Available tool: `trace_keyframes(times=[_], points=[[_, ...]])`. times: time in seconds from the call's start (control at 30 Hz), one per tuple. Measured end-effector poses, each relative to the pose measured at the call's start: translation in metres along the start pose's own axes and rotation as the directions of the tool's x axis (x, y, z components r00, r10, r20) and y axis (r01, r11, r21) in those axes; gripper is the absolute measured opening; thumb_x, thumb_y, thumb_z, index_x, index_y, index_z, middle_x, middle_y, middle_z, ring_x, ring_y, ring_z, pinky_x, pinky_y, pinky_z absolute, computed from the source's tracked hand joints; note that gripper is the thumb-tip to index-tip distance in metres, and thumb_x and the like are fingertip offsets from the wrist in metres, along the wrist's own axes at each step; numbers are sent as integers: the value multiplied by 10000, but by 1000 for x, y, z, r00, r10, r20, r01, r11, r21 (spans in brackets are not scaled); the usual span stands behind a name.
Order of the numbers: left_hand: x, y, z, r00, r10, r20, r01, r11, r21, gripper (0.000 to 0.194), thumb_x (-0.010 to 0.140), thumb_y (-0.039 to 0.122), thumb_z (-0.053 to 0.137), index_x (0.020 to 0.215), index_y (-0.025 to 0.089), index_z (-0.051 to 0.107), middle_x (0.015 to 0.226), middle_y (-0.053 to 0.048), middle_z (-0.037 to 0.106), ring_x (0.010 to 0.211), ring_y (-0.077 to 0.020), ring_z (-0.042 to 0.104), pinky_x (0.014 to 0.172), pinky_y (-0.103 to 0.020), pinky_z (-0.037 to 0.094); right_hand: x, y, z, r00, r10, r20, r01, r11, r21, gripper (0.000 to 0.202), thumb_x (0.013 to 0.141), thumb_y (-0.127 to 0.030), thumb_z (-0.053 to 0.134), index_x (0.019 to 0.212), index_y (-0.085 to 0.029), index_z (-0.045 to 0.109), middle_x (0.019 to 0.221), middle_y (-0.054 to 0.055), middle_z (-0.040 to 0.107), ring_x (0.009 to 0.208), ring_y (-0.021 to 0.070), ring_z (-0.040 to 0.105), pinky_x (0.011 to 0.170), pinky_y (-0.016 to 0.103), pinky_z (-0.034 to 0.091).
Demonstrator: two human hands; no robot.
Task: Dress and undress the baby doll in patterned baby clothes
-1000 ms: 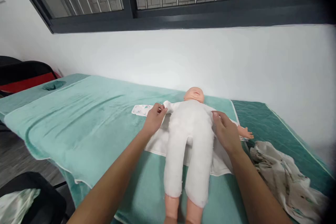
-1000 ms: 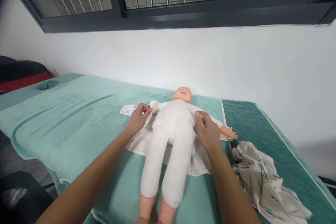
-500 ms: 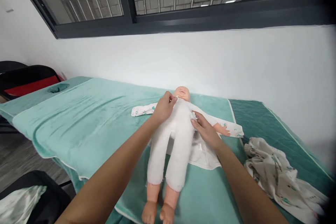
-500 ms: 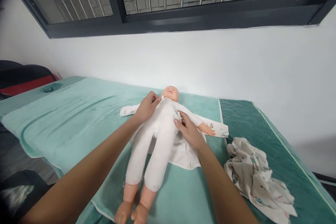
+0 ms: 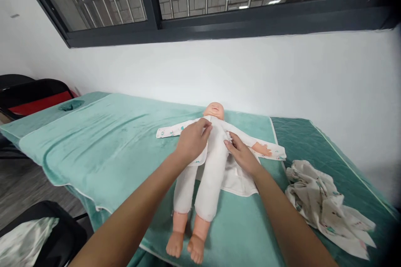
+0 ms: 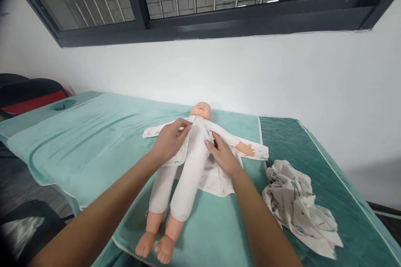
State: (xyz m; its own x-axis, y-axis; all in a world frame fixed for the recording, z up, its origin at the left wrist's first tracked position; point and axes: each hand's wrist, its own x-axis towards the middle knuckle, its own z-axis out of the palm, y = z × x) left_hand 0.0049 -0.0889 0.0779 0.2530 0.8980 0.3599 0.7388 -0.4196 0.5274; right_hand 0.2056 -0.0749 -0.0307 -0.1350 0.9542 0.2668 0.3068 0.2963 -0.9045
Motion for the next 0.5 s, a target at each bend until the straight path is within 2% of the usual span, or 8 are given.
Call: trace_keyframes(times=[0.07,0.13,0.23,0.33,0.43,0.5], points=[[10,-14,9,999,-42,17,41,997,65,274,989,381,361,1098,244,572,1072,-43,708,977,-229,655,789,-339,484,0,-1,0,1000,-21,10,21,1000,-7,547,930,-565,481,1412,-306,460,1453,42,518,1305,235,500,1134,422,355],[23,-23,17,998,-27,61,21,994,108,310,989,388,362,1184,239,550,1166,-61,687,1054,-243,637,844,-361,483,0,-1,-1,1000,-11,3,11,999,-37,559,930,-567,477,1422,-304,455,1432,48,539,1276,244,523,1122,435,366],[44,-24,26,991,-3,131,-16,989,149,351,991,393,358,1253,227,524,1164,-70,687,1041,-244,641,840,-359,490,0,-2,-2,1000,1,-5,-1,997,-74,574,930,-565,473,1436,-296,445,1417,57,551,1249,256,538,1102,445,382],[63,-12,31,990,43,137,-81,955,287,317,987,321,362,1206,199,556,1097,-88,695,995,-249,642,813,-356,490,1,-4,-2,1000,-20,4,20,997,-77,568,941,-547,461,1443,-284,435,1410,62,555,1235,252,543,1092,438,389],[79,9,39,975,194,104,-220,862,456,258,958,191,380,1091,175,601,1151,-111,664,1103,-256,590,883,-360,463,0,-9,1,1000,-23,-5,23,999,-48,586,942,-538,463,1458,-267,407,1424,73,540,1245,248,532,1097,430,383],[88,27,51,947,252,198,-317,826,465,243,941,169,407,1090,179,599,1159,-106,656,1091,-244,588,860,-347,468,-1,-12,4,1000,-13,-11,13,1000,-19,592,944,-530,457,1461,-249,397,1427,86,537,1267,256,519,1102,436,379]])
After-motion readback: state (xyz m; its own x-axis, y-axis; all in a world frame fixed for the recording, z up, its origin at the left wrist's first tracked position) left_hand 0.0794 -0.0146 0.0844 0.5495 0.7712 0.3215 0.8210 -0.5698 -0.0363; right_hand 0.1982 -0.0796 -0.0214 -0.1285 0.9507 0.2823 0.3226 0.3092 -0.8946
